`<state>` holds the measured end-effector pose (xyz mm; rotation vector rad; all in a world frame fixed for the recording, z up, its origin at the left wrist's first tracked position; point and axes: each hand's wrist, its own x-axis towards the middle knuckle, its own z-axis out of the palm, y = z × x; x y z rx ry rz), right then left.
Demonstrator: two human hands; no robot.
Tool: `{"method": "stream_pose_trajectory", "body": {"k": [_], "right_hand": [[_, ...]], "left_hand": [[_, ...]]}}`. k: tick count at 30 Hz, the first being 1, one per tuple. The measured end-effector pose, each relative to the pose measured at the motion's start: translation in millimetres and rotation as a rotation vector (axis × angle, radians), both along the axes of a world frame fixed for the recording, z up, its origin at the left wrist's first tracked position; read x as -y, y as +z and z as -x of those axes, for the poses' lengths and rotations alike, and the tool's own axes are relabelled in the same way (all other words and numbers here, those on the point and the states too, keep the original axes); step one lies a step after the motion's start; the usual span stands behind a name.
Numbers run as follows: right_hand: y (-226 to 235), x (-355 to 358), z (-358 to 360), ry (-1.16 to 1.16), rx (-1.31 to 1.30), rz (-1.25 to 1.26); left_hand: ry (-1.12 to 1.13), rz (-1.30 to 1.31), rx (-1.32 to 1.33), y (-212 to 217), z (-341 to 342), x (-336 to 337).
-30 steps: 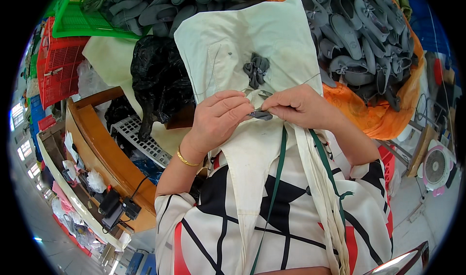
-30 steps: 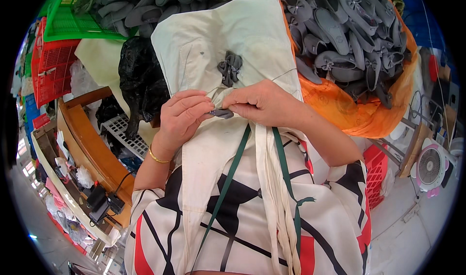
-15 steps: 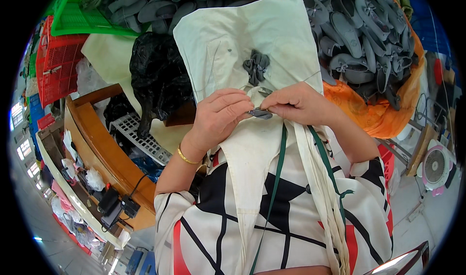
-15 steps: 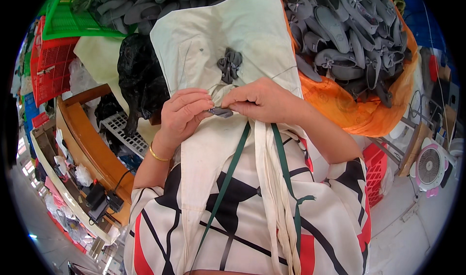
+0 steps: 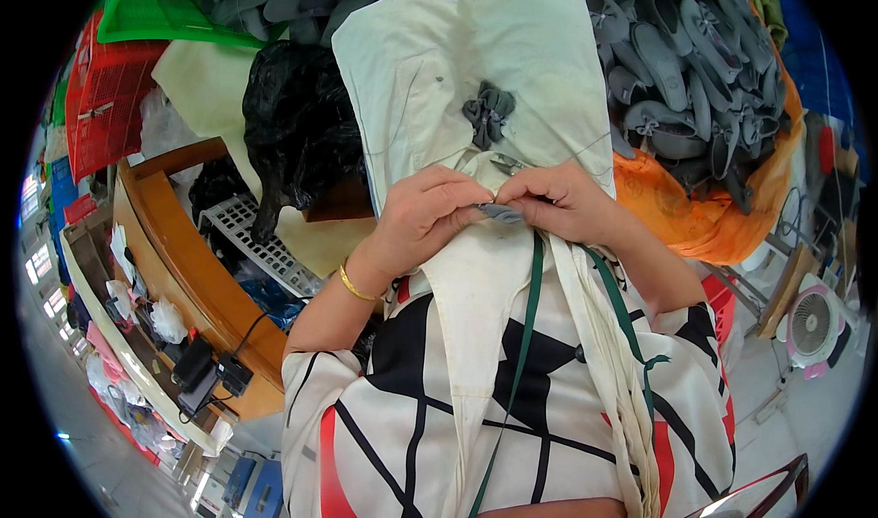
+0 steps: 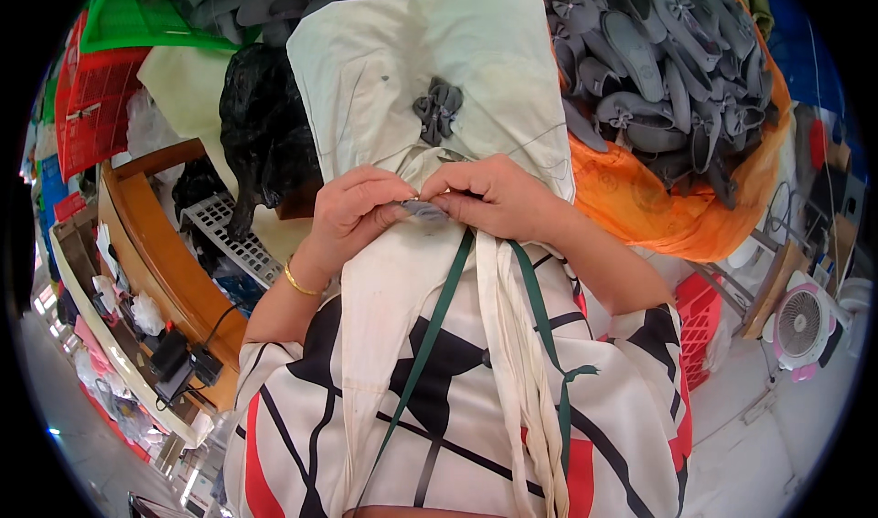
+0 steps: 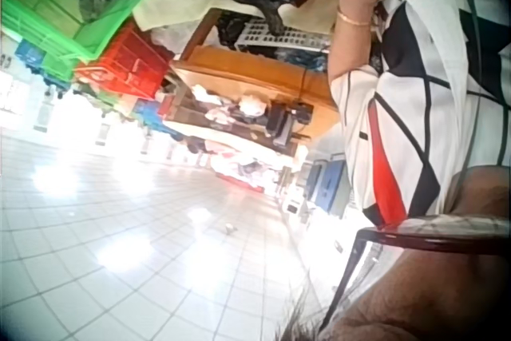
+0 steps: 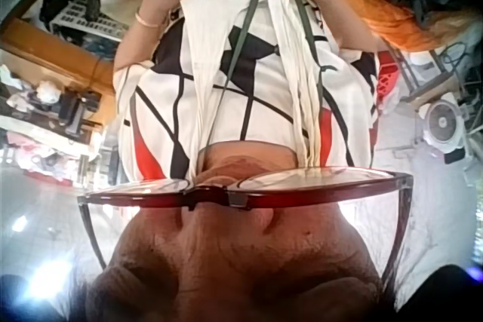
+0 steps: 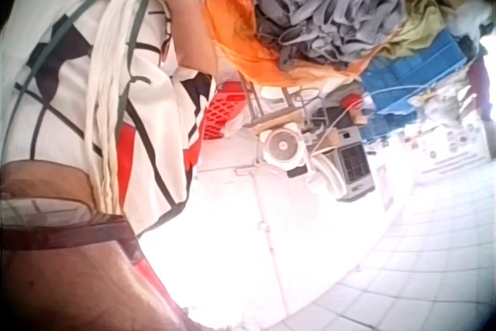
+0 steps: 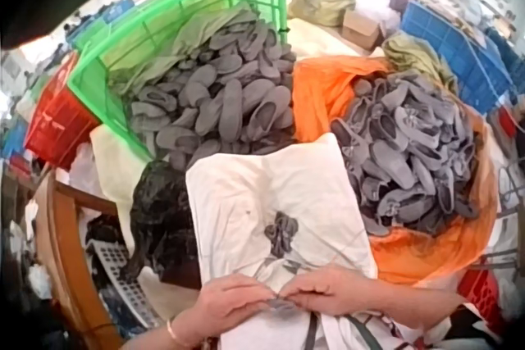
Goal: The person sits in a workshop and sews grey slipper uppers by hand using a needle and thread. They pick up individual slipper parts from a large orange bag, stitch the edges together, and place the finished items into a green basket.
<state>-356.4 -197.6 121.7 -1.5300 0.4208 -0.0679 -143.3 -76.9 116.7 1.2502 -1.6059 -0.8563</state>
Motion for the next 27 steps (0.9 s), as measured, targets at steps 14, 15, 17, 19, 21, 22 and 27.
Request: {"method": "stream_pose_trajectory", "body": {"k": [14, 15, 17, 19, 21, 22, 27], "right_hand": [[3.1, 5.4, 8.9, 0.032, -0.061, -0.218], [2.8, 5.3, 8.2, 0.032, -0.060, -0.215], [1.7, 4.3, 6.0, 0.031, -0.062, -0.210], [-0.5, 2.7, 5.3, 0.024, -0.079, -0.201], [-1.3, 0.8, 4.2, 0.015, -0.085, -0.218], [-1.0, -0.7, 4.0, 0.004, -0.083, -0.238], [-3.7, -3.7, 5.0, -0.020, -0.101, -0.296]], "left_hand": [[-0.017, -0.010, -0.002, -1.8, 2.7, 0.7], [-0.018, -0.010, -0.004, -2.4, 2.5, 0.7], [-0.021, -0.009, -0.008, -4.5, 2.2, 0.4], [-0.026, -0.014, -0.006, -5.3, 2.2, 0.3], [-0.028, -0.015, -0.010, -5.3, 2.4, -0.4], [-0.032, -0.013, -0.016, -5.0, 2.9, 0.1], [-0.026, -0.039, -0.061, -6.5, 6.8, 0.9]]}}
